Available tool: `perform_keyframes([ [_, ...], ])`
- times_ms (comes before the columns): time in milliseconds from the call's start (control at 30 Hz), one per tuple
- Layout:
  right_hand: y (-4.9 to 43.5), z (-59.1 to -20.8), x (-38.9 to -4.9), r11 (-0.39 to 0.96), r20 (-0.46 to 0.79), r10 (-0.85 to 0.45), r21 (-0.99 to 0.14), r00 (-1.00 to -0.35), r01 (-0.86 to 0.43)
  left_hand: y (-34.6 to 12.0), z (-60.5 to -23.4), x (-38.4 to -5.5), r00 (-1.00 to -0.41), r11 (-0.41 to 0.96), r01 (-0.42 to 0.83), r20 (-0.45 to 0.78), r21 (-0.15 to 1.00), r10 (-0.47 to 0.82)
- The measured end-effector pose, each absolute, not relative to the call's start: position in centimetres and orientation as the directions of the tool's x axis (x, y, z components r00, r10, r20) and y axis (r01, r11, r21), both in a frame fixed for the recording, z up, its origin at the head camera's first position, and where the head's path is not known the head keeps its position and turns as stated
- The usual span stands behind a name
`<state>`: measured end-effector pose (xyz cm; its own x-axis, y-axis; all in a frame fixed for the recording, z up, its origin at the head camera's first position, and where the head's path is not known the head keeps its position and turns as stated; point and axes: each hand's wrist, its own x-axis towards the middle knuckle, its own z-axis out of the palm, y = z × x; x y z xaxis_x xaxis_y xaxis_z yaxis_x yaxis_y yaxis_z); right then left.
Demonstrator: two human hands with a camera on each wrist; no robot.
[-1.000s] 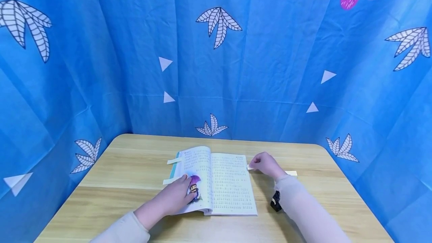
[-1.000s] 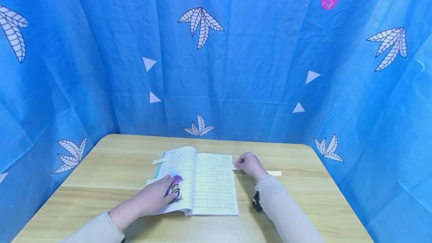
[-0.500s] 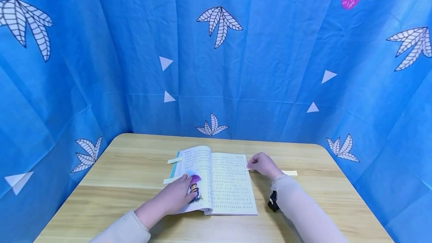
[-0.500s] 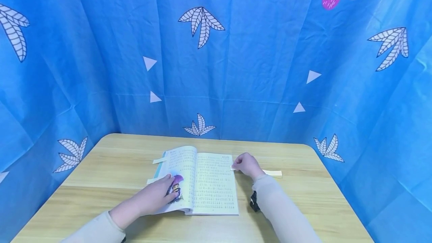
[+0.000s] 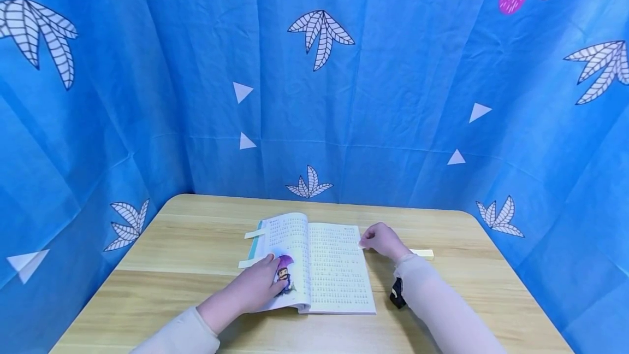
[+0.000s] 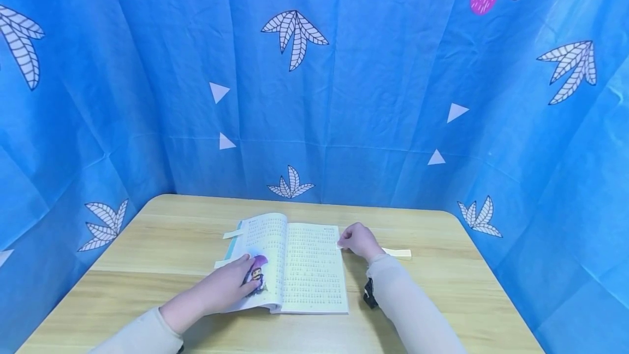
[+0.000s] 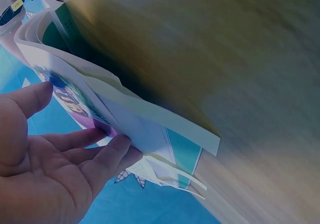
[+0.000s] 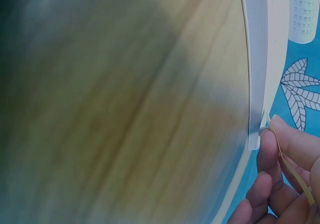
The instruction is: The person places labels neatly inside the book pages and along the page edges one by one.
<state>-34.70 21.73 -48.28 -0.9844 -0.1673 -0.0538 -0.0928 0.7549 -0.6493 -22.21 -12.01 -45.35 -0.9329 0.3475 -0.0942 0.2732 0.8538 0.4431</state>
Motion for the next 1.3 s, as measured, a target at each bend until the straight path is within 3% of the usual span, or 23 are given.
perform_keyframes([
  [1300,21.26,-47.96,-34.90,0.789,-0.075,-0.167,-0.608,-0.983,-0.087,-12.03,-45.37,-22.18,-0.930,0.848,0.299,-0.065,0.438,0.362],
])
